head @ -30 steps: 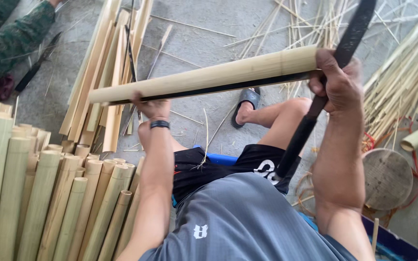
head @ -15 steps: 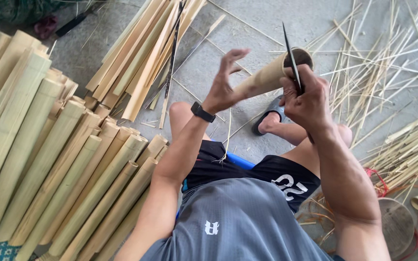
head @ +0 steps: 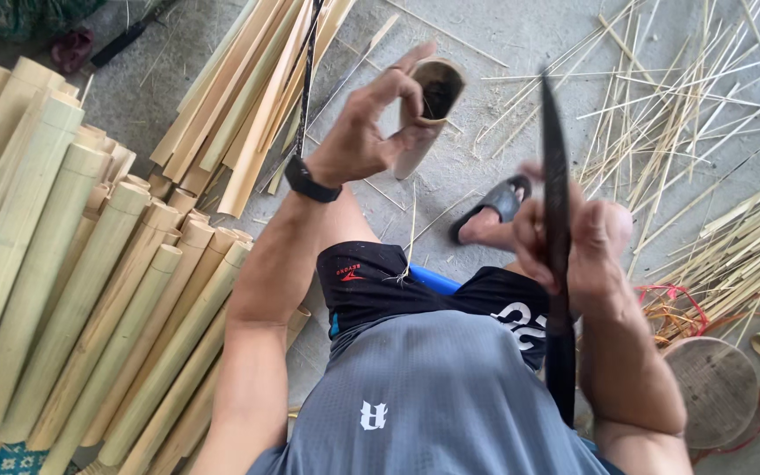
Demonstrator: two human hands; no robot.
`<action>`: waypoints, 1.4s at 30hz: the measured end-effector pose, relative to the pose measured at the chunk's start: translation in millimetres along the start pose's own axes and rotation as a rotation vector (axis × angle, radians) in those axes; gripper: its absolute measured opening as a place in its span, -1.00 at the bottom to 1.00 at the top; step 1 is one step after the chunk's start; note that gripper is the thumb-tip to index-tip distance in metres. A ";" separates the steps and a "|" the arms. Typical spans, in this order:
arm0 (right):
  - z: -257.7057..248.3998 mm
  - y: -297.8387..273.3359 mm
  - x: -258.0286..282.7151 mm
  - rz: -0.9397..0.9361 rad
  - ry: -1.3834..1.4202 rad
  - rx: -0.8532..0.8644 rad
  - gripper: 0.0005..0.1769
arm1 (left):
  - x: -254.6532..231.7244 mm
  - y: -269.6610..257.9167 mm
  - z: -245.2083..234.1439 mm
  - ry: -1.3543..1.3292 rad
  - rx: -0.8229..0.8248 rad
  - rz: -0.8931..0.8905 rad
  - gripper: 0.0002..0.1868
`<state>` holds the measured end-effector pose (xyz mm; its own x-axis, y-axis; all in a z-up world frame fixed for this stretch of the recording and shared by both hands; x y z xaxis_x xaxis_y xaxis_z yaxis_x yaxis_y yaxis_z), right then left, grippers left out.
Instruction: The person uses a knife to shape and smooth the ends of bamboo tubes. They repeatedly pick up bamboo pieces, carve the edges, and split the tubes lengthwise, placing finished pieces aside.
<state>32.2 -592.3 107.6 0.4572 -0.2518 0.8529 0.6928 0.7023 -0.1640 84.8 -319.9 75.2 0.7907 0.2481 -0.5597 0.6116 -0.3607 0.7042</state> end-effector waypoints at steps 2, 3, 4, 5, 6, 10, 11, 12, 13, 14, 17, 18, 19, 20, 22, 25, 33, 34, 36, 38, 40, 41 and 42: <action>-6.8 -5.5 -33.3 0.195 0.510 0.063 -0.35 | 2.8 -3.0 -7.9 -0.011 -0.011 -0.031 -0.63; -12.7 -5.8 -43.5 0.198 0.454 0.035 -0.39 | 1.8 -3.4 -9.1 0.007 -0.028 -0.010 -0.63; -17.4 -4.3 -51.7 0.201 0.394 0.011 -0.43 | 0.6 -2.2 -10.7 0.029 -0.049 0.013 -0.63; -22.0 -3.1 -56.6 0.204 0.334 -0.014 -0.47 | -0.7 -2.1 -11.8 0.003 -0.073 0.006 -0.64; -26.2 -0.3 -60.2 0.249 0.164 -0.050 -0.51 | -2.5 -1.4 -13.5 -0.021 -0.095 0.000 -0.64; -26.6 16.2 -59.4 0.294 -0.104 0.003 -0.61 | -4.8 2.2 -14.2 -0.037 -0.067 0.008 -0.64; -22.2 22.1 -56.3 0.276 -0.067 0.065 -0.63 | -2.4 -1.4 -12.4 -0.086 -0.077 -0.040 -0.65; -23.0 29.0 -49.9 0.231 -0.052 0.018 -0.58 | 1.3 -1.7 -11.8 -0.128 -0.088 -0.078 -0.66; -21.8 36.6 -44.4 0.186 -0.037 -0.029 -0.44 | 4.9 -2.1 -11.0 -0.170 -0.100 -0.117 -0.66; -18.9 45.1 -39.6 0.139 -0.021 -0.075 -0.25 | 5.0 -2.3 -12.9 -0.089 -0.088 -0.100 -0.67; -4.1 63.1 -39.1 0.168 -0.053 -0.092 -0.10 | 2.8 -5.9 -11.8 0.080 -0.079 -0.064 -0.70; 1.2 70.5 -39.5 0.161 -0.082 -0.093 -0.10 | 1.9 -5.1 -10.1 0.090 -0.098 -0.053 -0.71; 6.3 77.4 -40.3 0.154 -0.110 -0.094 -0.10 | -0.2 -4.2 -8.8 0.100 -0.117 -0.042 -0.72; 11.1 81.8 -41.0 0.148 -0.138 -0.096 -0.09 | -3.1 -4.2 -6.7 0.120 -0.121 -0.044 -0.70; 17.9 87.1 -40.7 0.115 -0.300 -0.140 -0.08 | -12.3 -5.9 -1.4 0.161 -0.131 -0.050 -0.65; 27.5 92.7 -39.8 0.081 -0.475 -0.184 -0.09 | -24.6 -9.6 1.0 0.160 -0.165 -0.088 -0.65; 36.7 91.1 -34.7 0.085 -0.635 -0.235 -0.10 | -35.6 -8.9 1.0 0.210 -0.152 -0.132 -0.64; 37.0 92.6 -34.1 0.087 -0.631 -0.232 -0.11 | -36.2 -7.8 1.3 0.205 -0.152 -0.135 -0.64; 38.5 95.8 -31.2 0.069 -0.634 -0.225 -0.10 | -37.6 -5.8 1.5 0.203 -0.158 -0.151 -0.66; 42.1 95.1 -26.6 0.031 -0.648 -0.216 -0.09 | -40.6 -3.9 1.2 0.202 -0.166 -0.157 -0.68; 43.6 90.8 -25.7 0.061 -0.567 -0.192 -0.10 | -43.7 -2.1 0.2 0.200 -0.176 -0.151 -0.71; 43.2 86.5 -25.8 0.074 -0.528 -0.180 -0.10 | -47.6 -2.5 0.0 0.230 -0.180 -0.137 -0.71; 43.6 82.9 -27.4 0.065 -0.467 -0.138 -0.09 | -51.0 -3.8 0.0 0.257 -0.182 -0.122 -0.71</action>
<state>52.7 -498.2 92.2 0.2246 0.1370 0.9648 0.7529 0.6041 -0.2611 42.1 -331.1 101.0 0.6780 0.5062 -0.5329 0.6789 -0.1534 0.7180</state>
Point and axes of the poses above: each hand's wrist, its own y-axis towards the middle knuckle, its own z-axis out of the palm, x = y × z, the point moved 6 cm from there along y, towards the middle knuckle, and after that the axes turned 15 degrees about z, right-handed, at the moved point
